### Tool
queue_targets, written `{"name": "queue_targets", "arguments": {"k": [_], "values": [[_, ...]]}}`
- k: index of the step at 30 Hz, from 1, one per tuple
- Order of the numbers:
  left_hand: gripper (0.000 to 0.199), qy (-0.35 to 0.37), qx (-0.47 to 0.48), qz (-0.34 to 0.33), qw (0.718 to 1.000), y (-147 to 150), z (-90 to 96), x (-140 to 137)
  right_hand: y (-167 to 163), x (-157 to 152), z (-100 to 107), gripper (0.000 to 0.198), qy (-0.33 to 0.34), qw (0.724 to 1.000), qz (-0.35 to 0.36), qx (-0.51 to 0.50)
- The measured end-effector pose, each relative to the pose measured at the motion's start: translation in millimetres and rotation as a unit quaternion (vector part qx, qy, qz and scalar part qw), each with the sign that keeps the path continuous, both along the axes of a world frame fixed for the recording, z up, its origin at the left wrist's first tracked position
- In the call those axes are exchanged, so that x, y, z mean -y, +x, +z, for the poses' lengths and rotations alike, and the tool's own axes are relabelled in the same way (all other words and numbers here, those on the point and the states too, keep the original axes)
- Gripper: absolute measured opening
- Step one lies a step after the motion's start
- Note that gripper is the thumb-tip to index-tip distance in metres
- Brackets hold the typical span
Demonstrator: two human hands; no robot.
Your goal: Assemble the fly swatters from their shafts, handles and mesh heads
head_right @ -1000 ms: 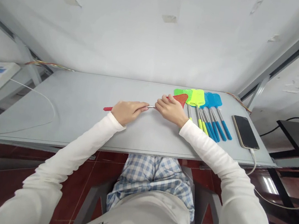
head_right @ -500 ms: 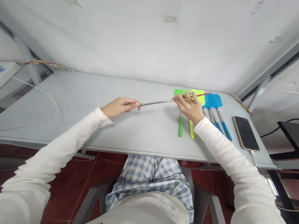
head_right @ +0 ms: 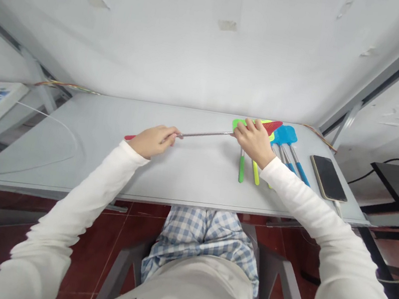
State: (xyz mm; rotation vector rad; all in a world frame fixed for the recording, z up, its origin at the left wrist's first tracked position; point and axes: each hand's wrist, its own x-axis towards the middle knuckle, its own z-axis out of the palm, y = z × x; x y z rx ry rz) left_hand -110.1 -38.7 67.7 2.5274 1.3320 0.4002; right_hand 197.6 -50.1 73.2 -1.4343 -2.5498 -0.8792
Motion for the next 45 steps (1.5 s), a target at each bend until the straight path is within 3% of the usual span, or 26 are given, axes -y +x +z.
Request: {"name": "queue_targets", "arguments": {"k": [4, 9, 12, 17, 20, 25, 29, 32, 35, 39, 42, 45], "values": [[0.04, 0.146, -0.073, -0.017, 0.986, 45, -10.5, 7, -28, 8, 11, 0.037, -0.024, 0.998, 0.046, 0.026], [0.051, 0.132, -0.145, -0.01, 0.981, 77, -17.2, 3, -45, 7, 13, 0.036, -0.045, 0.996, 0.079, 0.009], [0.05, 0.115, -0.179, -0.018, 0.977, 69, -14.5, -3, -30, 1, 7, 0.036, -0.049, 0.996, 0.078, 0.005], [0.044, 0.07, -0.219, -0.023, 0.973, 31, -3.9, -11, 26, -5, -5, 0.041, -0.023, 0.999, -0.023, -0.034], [0.045, 0.063, -0.22, -0.034, 0.973, 19, -0.1, -13, 46, -4, -10, 0.039, -0.012, 0.999, -0.04, -0.031], [0.044, 0.092, -0.206, 0.005, 0.974, 33, 1.7, -7, 21, 3, -8, 0.038, 0.042, 0.998, -0.035, -0.013], [0.047, 0.13, -0.15, -0.002, 0.98, 54, 1.5, 3, -22, 13, 0, 0.04, -0.041, 0.999, -0.006, 0.009], [0.051, 0.139, -0.129, -0.013, 0.982, 58, -3.5, 4, -35, 17, 3, 0.05, -0.114, 0.993, -0.019, 0.027], [0.051, 0.121, -0.122, -0.028, 0.985, 47, -13.1, -2, -25, 13, -1, 0.054, -0.154, 0.987, -0.036, 0.039], [0.046, 0.115, -0.149, -0.021, 0.982, 24, -22.8, -9, 10, 4, -9, 0.048, -0.151, 0.985, -0.07, 0.04], [0.045, 0.113, -0.182, -0.007, 0.977, 18, -21.6, -7, 29, 0, -11, 0.044, -0.135, 0.986, -0.083, 0.044], [0.043, 0.089, -0.152, -0.024, 0.984, 15, -15.4, -4, 40, -2, -8, 0.043, -0.122, 0.989, -0.075, 0.044]]}}
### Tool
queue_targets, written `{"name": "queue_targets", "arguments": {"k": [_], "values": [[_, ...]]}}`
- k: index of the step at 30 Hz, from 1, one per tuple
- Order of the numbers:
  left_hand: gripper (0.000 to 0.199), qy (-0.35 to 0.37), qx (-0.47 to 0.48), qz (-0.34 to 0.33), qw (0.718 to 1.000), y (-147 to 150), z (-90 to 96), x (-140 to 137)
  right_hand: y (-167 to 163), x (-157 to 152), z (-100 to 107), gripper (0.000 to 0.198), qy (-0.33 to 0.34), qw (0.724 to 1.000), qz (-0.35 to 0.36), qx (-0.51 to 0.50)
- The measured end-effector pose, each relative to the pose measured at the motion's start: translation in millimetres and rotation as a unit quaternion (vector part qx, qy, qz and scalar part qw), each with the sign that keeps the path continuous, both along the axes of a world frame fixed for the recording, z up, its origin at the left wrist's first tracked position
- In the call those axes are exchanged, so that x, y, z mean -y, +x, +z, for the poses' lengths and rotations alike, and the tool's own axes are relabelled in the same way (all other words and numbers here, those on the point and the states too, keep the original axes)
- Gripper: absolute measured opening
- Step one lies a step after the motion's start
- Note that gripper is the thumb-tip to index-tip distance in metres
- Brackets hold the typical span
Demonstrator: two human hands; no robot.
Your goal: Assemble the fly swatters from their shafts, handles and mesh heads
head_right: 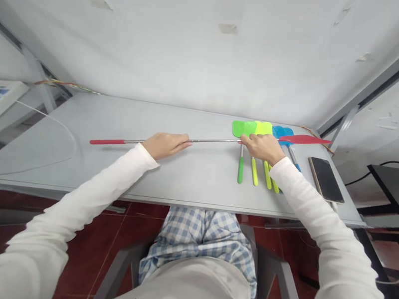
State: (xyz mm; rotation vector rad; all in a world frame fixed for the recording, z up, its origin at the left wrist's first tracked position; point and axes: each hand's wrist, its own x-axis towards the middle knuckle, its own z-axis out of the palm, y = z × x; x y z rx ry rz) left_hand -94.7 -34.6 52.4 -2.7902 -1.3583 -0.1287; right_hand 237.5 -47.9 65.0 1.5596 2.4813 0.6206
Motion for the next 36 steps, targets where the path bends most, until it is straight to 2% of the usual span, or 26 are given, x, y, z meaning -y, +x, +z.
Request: {"name": "queue_targets", "arguments": {"k": [3, 5, 8, 10, 13, 17, 22, 26, 29, 31, 34, 36], "values": [[0.036, -0.013, 0.062, -0.021, 0.998, -20, 5.2, -4, 15, 0, 6, 0.044, 0.015, 1.0, 0.001, -0.007], [0.036, 0.0, 0.059, 0.022, 0.998, -44, 5.5, -11, 30, -1, 10, 0.045, 0.03, 0.999, -0.015, -0.017], [0.037, -0.016, 0.017, 0.114, 0.993, -78, 0.5, -22, 50, -4, 12, 0.046, 0.049, 0.997, -0.055, -0.022], [0.038, -0.014, 0.006, 0.148, 0.989, -93, -5.0, -27, 58, -7, 10, 0.047, 0.029, 0.997, -0.071, 0.0], [0.037, 0.001, -0.009, 0.157, 0.988, -101, -12.5, -30, 61, -10, 4, 0.049, -0.034, 0.994, -0.085, 0.054], [0.035, 0.004, -0.023, 0.141, 0.99, -86, -17.4, -28, 42, -11, 2, 0.053, -0.06, 0.99, -0.095, 0.081], [0.038, 0.005, -0.018, 0.086, 0.996, -25, -18.3, -18, -25, -16, 2, 0.057, -0.09, 0.995, -0.008, 0.05], [0.035, 0.012, -0.043, 0.094, 0.995, 8, -14.6, -13, -63, -21, -3, 0.058, -0.08, 0.996, 0.018, 0.025], [0.035, 0.023, -0.036, 0.098, 0.994, 5, -10.6, -13, -60, -21, -5, 0.052, -0.064, 0.997, 0.033, -0.001], [0.036, 0.032, -0.026, 0.099, 0.994, -4, -8.6, -15, -47, -21, -3, 0.044, -0.023, 0.997, 0.07, -0.01], [0.037, 0.051, -0.023, 0.105, 0.993, -19, -7.8, -18, -25, -22, 0, 0.038, 0.036, 0.99, 0.133, 0.023], [0.038, 0.063, -0.035, 0.108, 0.992, -25, -8.5, -21, -16, -23, 2, 0.041, 0.027, 0.985, 0.162, 0.051]]}}
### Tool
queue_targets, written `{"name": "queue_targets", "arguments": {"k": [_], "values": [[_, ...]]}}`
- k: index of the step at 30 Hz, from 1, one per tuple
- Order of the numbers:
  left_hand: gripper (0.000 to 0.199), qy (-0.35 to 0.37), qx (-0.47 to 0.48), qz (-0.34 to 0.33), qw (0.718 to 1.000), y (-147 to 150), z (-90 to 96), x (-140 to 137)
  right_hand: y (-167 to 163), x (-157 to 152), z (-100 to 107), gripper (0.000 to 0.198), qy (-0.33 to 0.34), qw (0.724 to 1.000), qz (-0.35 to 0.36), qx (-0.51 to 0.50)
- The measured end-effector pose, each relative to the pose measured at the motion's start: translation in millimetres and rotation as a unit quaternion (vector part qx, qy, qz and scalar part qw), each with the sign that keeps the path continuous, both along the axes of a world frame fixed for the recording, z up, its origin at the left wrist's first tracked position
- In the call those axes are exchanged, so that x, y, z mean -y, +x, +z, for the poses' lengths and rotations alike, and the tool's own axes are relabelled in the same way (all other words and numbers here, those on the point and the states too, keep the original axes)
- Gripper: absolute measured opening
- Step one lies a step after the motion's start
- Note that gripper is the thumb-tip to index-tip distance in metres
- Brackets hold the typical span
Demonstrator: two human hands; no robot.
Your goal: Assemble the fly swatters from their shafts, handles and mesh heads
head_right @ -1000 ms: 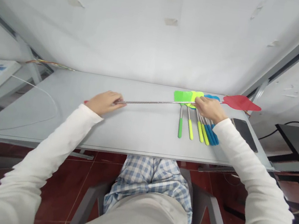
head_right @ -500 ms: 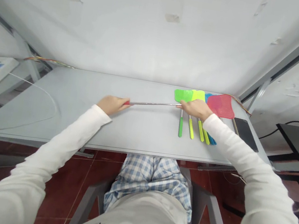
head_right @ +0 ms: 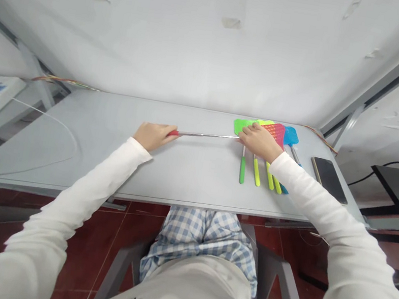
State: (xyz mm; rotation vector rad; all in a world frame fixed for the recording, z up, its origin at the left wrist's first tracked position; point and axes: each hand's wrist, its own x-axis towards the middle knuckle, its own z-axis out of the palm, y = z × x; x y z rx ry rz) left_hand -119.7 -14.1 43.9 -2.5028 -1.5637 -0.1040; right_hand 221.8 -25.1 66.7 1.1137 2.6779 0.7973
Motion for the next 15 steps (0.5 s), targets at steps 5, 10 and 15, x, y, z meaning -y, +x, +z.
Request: {"name": "queue_targets", "arguments": {"k": [5, 10, 15], "values": [[0.034, -0.016, -0.056, -0.012, 0.998, 11, -1.6, 1, -16, 8, -3, 0.051, -0.078, 0.995, -0.032, 0.06], [0.037, -0.035, -0.074, -0.04, 0.996, 40, -3.1, 16, -57, 18, -5, 0.057, -0.114, 0.99, -0.063, 0.059], [0.039, -0.046, -0.055, -0.028, 0.997, 48, -0.2, 26, -69, 15, -5, 0.057, -0.104, 0.992, -0.051, 0.045]]}}
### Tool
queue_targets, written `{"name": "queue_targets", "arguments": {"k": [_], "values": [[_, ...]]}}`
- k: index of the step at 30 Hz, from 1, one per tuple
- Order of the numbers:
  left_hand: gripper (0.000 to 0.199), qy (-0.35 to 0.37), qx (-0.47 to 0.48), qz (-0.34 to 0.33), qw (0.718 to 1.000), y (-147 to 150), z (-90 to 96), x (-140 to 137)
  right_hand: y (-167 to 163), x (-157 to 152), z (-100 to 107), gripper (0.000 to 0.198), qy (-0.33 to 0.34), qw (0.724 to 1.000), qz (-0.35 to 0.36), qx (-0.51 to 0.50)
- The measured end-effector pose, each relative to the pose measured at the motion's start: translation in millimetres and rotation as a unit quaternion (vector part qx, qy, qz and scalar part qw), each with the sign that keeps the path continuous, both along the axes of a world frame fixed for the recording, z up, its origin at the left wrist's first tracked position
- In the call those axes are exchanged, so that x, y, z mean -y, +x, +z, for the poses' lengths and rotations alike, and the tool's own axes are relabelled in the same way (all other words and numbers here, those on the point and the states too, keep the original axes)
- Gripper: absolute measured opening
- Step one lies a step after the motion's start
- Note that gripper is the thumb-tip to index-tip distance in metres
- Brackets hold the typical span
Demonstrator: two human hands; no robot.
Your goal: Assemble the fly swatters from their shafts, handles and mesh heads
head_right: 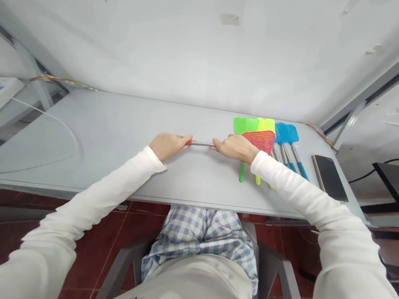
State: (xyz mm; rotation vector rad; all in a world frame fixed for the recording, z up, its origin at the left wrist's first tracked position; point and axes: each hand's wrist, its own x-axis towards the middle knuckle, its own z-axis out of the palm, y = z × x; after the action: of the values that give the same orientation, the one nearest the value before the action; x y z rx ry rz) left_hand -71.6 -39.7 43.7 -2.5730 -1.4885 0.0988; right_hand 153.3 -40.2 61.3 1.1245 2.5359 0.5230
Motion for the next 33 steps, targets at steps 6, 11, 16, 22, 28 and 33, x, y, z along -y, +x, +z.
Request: {"name": "queue_targets", "arguments": {"k": [6, 11, 16, 22, 28, 33], "values": [[0.037, 0.022, 0.01, 0.023, 0.999, -19, 6.7, -9, 26, -2, 24, 0.042, 0.112, 0.988, 0.092, -0.05], [0.041, 0.047, 0.02, 0.02, 0.998, -27, 6.4, -13, 34, -5, 36, 0.053, 0.029, 0.994, 0.101, 0.002], [0.039, 0.02, 0.014, 0.01, 1.0, -9, 6.5, -4, 10, -7, 33, 0.057, -0.021, 0.998, 0.031, 0.043], [0.042, 0.002, 0.01, 0.007, 1.0, 2, 2.0, 0, -5, -8, 34, 0.047, -0.027, 0.997, 0.041, 0.057], [0.045, -0.011, 0.001, -0.006, 1.0, 6, -5.2, 2, -6, -7, 27, 0.051, -0.023, 0.998, 0.035, 0.057], [0.038, -0.022, 0.024, -0.006, 0.999, 4, -0.2, -2, -8, -4, 25, 0.047, -0.019, 0.998, 0.035, 0.04]]}}
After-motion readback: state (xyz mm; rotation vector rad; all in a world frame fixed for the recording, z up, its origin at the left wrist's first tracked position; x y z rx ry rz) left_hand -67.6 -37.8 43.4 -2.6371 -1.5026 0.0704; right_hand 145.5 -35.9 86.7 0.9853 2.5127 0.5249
